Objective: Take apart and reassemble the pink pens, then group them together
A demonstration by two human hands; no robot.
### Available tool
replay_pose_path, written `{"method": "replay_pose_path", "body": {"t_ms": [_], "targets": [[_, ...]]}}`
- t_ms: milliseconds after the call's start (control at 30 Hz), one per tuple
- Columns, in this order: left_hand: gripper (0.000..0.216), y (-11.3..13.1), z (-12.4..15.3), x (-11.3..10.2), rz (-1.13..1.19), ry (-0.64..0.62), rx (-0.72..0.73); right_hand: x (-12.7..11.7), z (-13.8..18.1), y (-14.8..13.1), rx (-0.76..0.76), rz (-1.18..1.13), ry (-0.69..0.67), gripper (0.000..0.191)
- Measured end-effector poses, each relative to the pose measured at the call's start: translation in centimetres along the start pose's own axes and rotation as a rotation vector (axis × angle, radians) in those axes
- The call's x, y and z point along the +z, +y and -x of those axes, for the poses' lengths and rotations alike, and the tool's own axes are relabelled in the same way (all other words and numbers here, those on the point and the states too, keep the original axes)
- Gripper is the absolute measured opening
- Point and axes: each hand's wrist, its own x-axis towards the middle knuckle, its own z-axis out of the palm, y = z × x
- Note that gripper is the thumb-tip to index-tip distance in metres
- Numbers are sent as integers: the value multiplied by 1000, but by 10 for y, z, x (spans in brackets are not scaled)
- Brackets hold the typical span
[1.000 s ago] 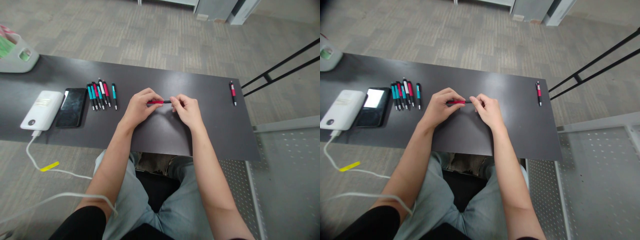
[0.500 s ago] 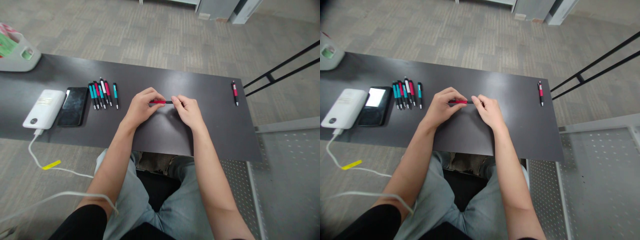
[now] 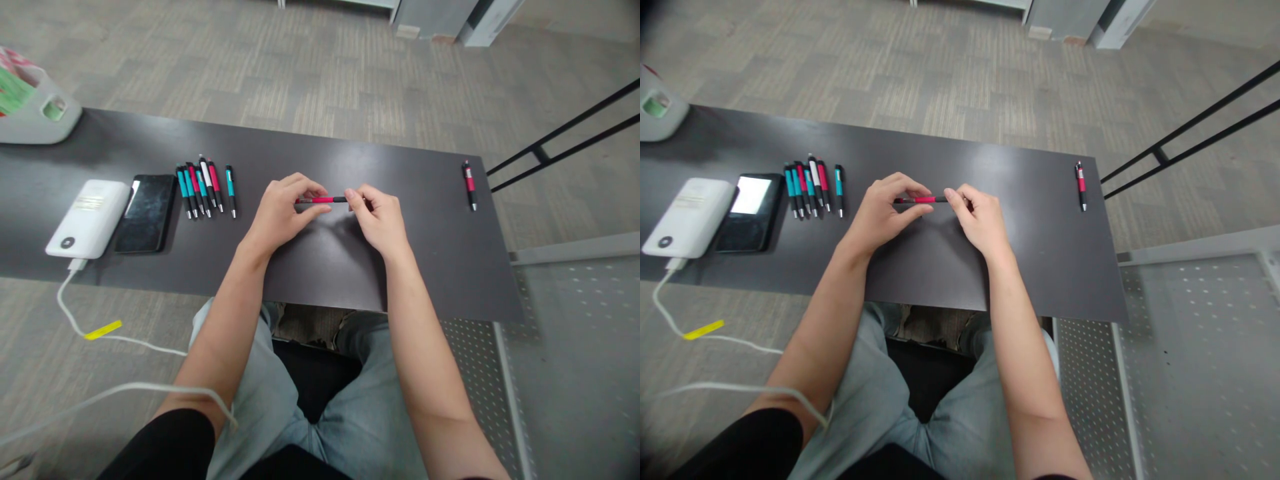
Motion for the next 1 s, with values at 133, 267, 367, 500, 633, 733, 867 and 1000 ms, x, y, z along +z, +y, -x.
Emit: {"method": "replay_pose_path", "body": {"t_ms": [133,267,367,500,633,733,867,1000], "targets": [[25,-3,0,3,29,-74,16,1,0,-2,-14,-4,-7,69],[17,0,1,2,-56,-6,18,3,0,-4,-13,22,-27,71],[19,2,1,2,-80,1,-4,4,0,-4,-18,28,-20,71],[29,0,1,4,-92,-72,-21,4,0,-4,-19,26,1,70],[20,1,1,3,-106,-49,-6,5,0,-3,-5,32,-3,69],[17,1,1,3,-106,-20,-4,5,0,-3,1,33,6,69],[25,-3,1,5,-118,-87,-2,5,0,-2,10,19,31,69],[22,-3,1,4,-170,-57,14,5,-1,-2,20,11,17,69]]}}
